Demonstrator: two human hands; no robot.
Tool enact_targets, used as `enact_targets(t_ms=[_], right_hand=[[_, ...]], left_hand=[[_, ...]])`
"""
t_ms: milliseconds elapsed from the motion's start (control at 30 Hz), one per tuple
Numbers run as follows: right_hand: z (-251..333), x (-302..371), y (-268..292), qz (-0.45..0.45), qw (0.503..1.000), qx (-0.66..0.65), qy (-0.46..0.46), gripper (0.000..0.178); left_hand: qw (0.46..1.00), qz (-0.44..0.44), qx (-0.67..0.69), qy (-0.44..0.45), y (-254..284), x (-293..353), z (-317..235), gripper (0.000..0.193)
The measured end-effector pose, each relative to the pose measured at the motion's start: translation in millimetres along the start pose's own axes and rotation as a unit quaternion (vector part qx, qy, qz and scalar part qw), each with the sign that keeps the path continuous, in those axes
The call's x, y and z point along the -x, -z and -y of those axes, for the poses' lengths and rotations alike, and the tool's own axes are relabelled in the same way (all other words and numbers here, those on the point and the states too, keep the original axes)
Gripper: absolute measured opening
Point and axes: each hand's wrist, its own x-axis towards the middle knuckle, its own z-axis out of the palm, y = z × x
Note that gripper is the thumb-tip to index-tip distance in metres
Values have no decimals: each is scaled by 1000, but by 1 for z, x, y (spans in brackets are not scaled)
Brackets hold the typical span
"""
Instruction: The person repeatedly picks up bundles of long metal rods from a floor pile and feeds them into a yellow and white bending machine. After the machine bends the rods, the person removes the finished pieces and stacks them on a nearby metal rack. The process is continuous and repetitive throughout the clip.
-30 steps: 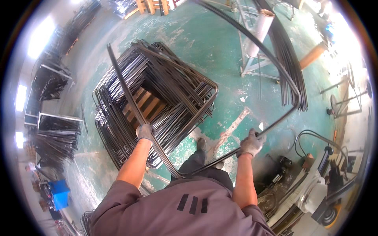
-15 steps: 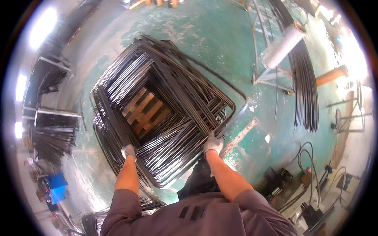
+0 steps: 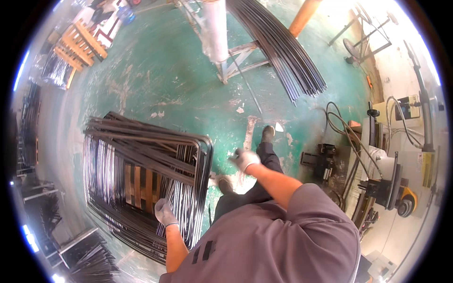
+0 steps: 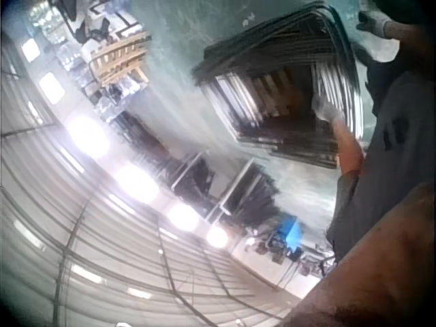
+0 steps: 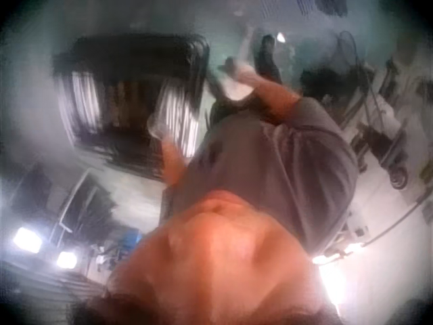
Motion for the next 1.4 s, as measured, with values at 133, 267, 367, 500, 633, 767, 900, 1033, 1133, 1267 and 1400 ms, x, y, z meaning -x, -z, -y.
enact_targets(t_ms=[133, 267, 367, 500, 633, 767, 900, 1033, 1133, 1267, 1400], right_hand=[[-99, -92, 107, -122, 978, 51, -163, 36], [-168, -188, 169, -182, 955, 94, -213, 40], [-171, -239, 193, -157, 950, 112, -246, 55], [-174, -266, 183, -128, 952, 194, -199, 29], [-166, -266, 191, -106, 962, 182, -175, 16], [-174, -271, 199, -83, 971, 117, -191, 17], [-190, -275, 206, -39, 980, 54, -188, 22], [-193, -269, 231, 22, 989, -40, -144, 36], [-194, -257, 243, 85, 927, -309, -193, 44], [-187, -238, 251, 132, 760, -605, -198, 27], [-175, -234, 250, 154, 718, -643, -219, 19]], left_hand=[[988, 143, -1, -63, -96, 24, -90, 22], [988, 150, -8, -37, -170, 49, -134, 24], [984, 177, 7, 18, -227, 73, -150, 21], [966, 255, -22, 21, -299, 110, -169, 20], [901, 369, -223, -50, -358, 119, -168, 23], [877, 371, -290, -96, -402, 91, -131, 30], [886, 329, -326, -12, -431, 47, -77, 39], [900, 330, -166, 231, -478, 46, -67, 44], [822, 479, -92, 295, -521, 61, -84, 50], [815, 511, -121, 246, -563, 102, -103, 47], [827, 506, -73, 236, -576, 112, -125, 32]])
